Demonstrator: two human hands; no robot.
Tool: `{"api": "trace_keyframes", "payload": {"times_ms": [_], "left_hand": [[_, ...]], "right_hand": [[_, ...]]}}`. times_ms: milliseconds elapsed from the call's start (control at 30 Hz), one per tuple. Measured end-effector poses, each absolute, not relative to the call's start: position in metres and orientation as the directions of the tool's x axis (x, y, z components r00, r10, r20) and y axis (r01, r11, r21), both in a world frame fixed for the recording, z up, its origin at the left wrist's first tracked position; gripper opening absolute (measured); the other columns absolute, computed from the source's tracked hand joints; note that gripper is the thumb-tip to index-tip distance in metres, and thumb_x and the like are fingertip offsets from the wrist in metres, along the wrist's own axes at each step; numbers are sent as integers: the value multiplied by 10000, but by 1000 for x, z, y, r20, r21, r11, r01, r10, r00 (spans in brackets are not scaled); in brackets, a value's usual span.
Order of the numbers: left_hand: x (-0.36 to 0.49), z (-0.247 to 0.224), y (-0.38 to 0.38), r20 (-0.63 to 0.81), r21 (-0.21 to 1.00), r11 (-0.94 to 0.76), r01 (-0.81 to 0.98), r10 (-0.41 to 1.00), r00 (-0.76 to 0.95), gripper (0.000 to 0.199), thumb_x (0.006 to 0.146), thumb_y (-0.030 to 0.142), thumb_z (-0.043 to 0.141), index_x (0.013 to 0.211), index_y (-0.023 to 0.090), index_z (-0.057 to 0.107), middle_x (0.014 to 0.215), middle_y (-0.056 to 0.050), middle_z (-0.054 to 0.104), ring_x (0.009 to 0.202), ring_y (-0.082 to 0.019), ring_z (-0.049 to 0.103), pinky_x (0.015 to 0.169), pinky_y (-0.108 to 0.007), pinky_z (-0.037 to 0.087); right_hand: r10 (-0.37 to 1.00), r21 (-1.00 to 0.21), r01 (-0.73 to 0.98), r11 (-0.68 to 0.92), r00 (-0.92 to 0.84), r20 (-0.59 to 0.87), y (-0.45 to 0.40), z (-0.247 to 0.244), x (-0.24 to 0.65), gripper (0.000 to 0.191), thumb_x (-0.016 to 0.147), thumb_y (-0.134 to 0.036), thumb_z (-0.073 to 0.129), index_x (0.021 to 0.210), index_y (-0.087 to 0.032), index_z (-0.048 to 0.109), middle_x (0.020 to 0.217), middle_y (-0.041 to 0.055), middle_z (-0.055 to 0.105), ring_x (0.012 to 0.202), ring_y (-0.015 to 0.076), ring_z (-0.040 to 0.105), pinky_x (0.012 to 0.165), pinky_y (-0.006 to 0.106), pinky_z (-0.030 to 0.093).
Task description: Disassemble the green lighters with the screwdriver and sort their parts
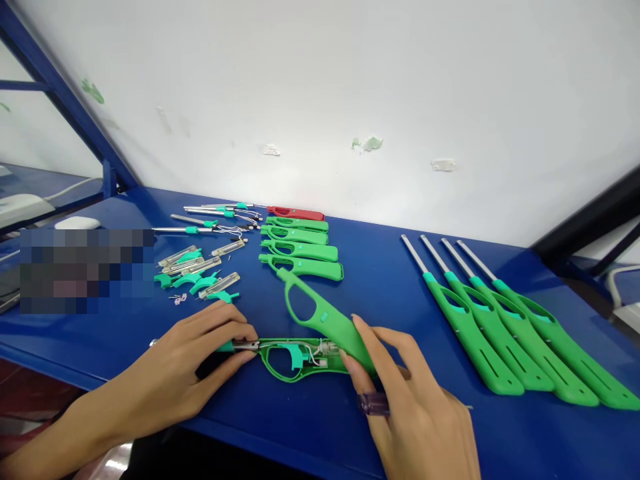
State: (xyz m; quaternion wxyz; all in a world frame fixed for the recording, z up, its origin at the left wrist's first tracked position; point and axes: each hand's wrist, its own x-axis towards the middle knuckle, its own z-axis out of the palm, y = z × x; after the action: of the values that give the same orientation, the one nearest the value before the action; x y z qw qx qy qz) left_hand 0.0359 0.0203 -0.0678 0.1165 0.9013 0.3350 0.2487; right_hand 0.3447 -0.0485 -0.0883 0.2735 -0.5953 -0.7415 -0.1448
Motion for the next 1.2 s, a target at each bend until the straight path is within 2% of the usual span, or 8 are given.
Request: {"api": "trace_keyframes", "payload": {"times_ms": [100,233,433,700,833,933,1033,1200], "left_hand": [[36,-68,21,375,373,-750,547,661,651,114,1130,211,560,1191,217,656,1104,-53,681,975,-219,635,914,-378,540],[36,-69,21,365,371,-746,553,665,652,118,1129,207,554,1176,211,662,1098,-57,684,972,-220,641,920,-385,545],[36,-71,21,391,347,-756,555,654,648,123,1134,221,554,1188,208,663,1095,-59,694,990,-225,654,946,-387,549],[38,-67,21,423,304,-763,570,645,637,131,1130,210,549,1137,191,679,1027,-55,675,921,-224,649,841,-363,537],[38,-67,21,412,291,-759,582,648,640,163,1138,229,533,1080,172,674,1014,-69,670,896,-230,627,814,-366,543],[37,-67,21,410,296,-753,588,656,634,169,1141,238,526,1080,174,671,1020,-73,674,893,-227,630,802,-361,547],[38,-66,21,404,314,-758,571,652,642,141,1136,214,534,1134,191,674,1051,-64,691,928,-222,649,865,-367,553],[37,-67,22,385,342,-756,557,654,651,118,1130,200,551,1167,204,663,1084,-60,700,949,-222,648,887,-373,543]], "right_hand": [[819,-143,952,270,-149,554,-47,-89,345,412,1108,-376,573,1518,-346,601,1339,21,748,1040,174,812,466,187,526],[847,-199,940,277,-141,513,-48,-91,344,399,1116,-333,531,1507,-362,603,1407,-9,739,1102,180,807,616,186,622],[853,-197,928,316,-187,487,-50,-95,349,525,1067,-210,492,1560,-372,573,1475,-2,709,1097,189,812,633,185,628],[816,-171,916,364,-225,532,-48,-89,348,445,1109,-260,519,1541,-363,548,1439,-23,728,1129,163,802,660,165,622],[816,-188,904,383,-237,527,-48,-88,348,456,1111,-250,519,1553,-359,540,1452,-12,720,1126,161,801,732,173,638],[821,-192,904,382,-237,519,-49,-88,348,473,1109,-262,523,1569,-371,546,1452,0,717,1112,174,805,683,176,634],[838,-201,922,331,-190,511,-50,-88,346,439,1118,-327,524,1551,-382,579,1408,17,730,1043,179,817,598,178,615],[834,-210,939,273,-122,538,-48,-88,344,402,1115,-387,544,1513,-364,605,1353,35,738,1054,180,812,465,163,532]]}}
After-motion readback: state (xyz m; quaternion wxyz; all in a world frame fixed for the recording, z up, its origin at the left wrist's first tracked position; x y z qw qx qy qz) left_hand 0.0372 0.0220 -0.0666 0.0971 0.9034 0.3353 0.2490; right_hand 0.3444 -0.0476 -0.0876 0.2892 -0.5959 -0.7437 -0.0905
